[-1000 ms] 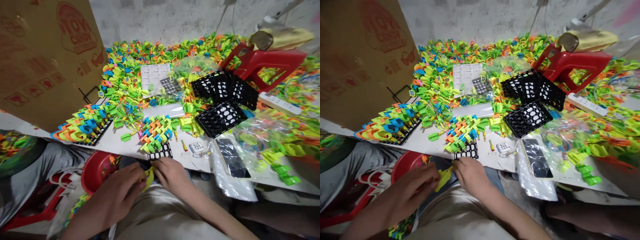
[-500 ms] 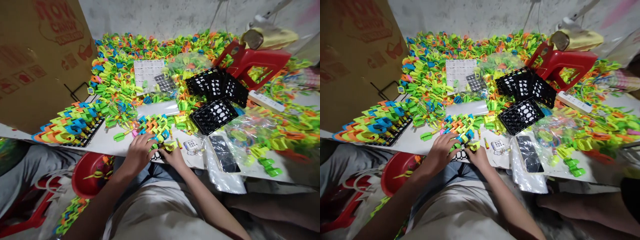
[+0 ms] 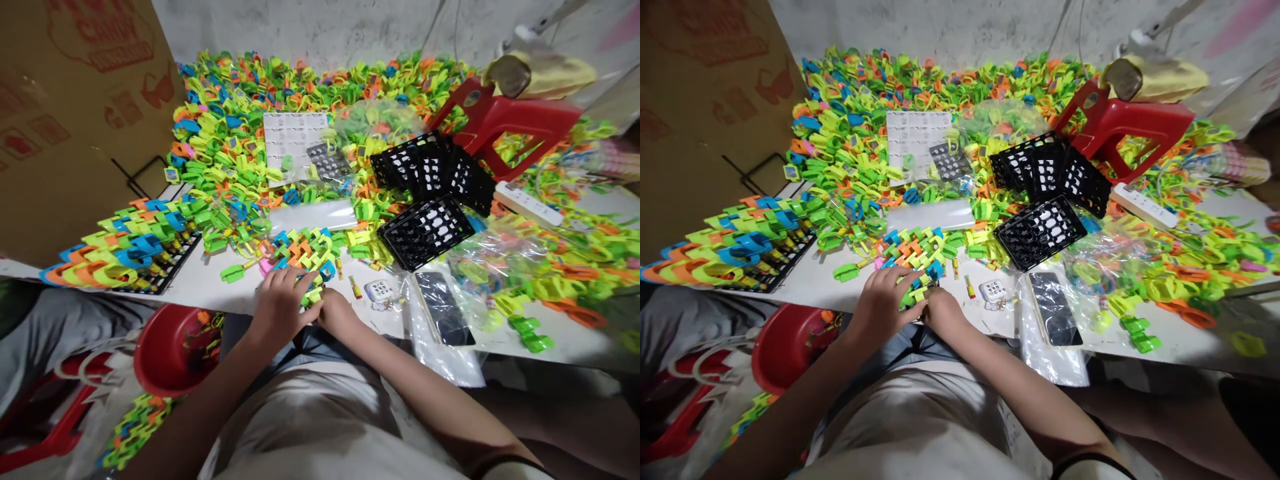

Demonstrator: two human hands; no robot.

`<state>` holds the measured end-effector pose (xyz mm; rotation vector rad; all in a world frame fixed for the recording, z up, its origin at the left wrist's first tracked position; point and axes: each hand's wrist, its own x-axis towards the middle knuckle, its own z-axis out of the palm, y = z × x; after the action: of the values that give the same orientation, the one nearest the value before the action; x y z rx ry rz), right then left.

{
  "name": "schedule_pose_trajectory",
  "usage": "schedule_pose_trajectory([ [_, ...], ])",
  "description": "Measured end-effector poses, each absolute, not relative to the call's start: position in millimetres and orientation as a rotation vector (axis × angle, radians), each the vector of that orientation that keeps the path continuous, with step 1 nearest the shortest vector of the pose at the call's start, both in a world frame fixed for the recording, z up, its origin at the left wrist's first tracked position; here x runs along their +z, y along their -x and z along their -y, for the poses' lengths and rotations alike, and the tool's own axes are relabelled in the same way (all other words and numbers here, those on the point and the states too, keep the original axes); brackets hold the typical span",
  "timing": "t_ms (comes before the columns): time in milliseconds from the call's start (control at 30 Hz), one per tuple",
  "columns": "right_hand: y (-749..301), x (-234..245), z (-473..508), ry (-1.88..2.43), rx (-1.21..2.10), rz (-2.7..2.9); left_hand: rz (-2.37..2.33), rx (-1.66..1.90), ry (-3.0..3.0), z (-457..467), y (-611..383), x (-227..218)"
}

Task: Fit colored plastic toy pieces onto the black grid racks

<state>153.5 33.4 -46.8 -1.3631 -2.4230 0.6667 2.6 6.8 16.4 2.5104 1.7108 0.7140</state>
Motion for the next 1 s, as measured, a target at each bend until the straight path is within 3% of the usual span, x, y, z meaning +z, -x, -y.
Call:
schedule_pose_trajectory([
  [233,-148.7,-39.2,-37.3,1.427,0.684,2.518,-1.695,0.632,-2.524,-11.7,-0.7,22.7],
  [667,-164.1,-55.9,-36.4,1.337,0.902,2.135,-1.894,0.75,-2.4,-10.3,11.6,23.4],
  [833,-170.7,-55.2,-22.9,1.22,0.895,1.956,-2.464,0.651,-1.801,-18.7,95.6,-11.8],
  [1000,-183.7,-42.6,-12.4,1.141,0.715,1.881,-2.374,0.588,-1.718,-19.9,134.8,-46.9],
])
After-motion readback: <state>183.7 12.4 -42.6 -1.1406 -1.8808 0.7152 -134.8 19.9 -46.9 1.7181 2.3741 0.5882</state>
